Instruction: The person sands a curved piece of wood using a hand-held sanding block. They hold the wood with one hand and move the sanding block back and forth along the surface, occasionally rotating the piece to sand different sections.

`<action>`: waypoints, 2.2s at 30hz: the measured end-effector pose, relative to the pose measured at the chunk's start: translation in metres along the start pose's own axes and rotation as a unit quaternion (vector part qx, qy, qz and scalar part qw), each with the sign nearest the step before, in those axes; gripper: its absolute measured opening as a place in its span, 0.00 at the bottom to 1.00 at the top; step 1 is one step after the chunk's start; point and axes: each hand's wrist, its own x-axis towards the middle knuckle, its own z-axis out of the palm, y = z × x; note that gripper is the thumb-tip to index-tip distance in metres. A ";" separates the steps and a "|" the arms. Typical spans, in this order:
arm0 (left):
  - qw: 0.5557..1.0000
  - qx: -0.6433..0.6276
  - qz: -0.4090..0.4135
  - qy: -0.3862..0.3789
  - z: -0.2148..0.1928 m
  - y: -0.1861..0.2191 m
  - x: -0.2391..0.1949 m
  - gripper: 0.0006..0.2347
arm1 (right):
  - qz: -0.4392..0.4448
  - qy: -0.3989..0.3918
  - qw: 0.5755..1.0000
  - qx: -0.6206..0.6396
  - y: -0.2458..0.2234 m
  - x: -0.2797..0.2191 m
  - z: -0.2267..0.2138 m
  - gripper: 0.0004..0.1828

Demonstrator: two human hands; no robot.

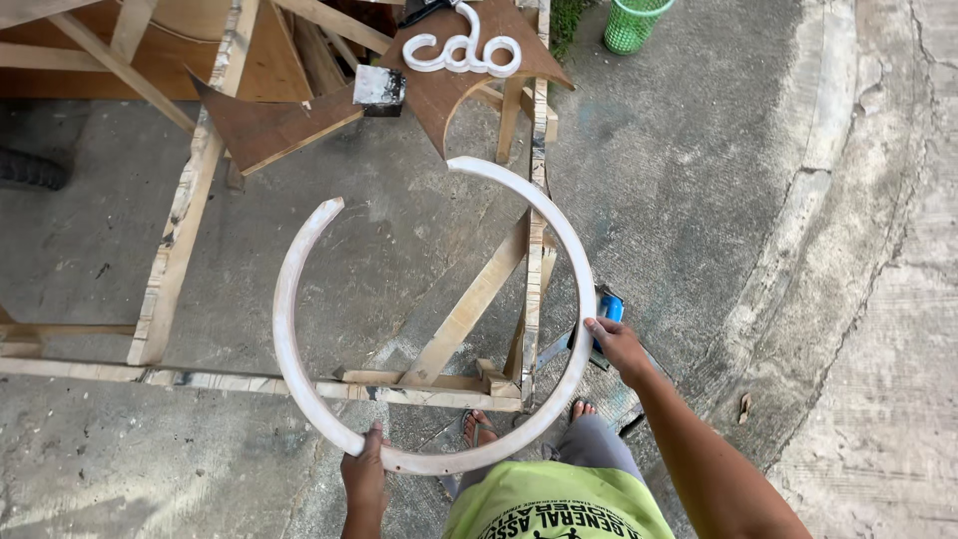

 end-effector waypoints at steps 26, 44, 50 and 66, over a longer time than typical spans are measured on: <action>0.880 0.373 0.204 -0.209 0.324 0.056 -0.150 0.23 | 0.066 0.018 0.990 0.126 -0.062 -0.062 -0.059 0.33; 0.893 0.312 0.208 -0.250 0.324 0.084 -0.122 0.26 | -0.064 0.007 0.981 0.183 -0.062 -0.062 -0.028 0.32; 0.890 0.285 0.251 -0.254 0.323 0.104 -0.136 0.22 | -0.149 0.045 0.980 0.122 -0.092 -0.054 -0.019 0.31; 0.873 0.197 0.277 -0.350 0.295 0.192 -0.216 0.27 | -0.222 0.010 0.964 0.148 -0.192 -0.058 -0.040 0.34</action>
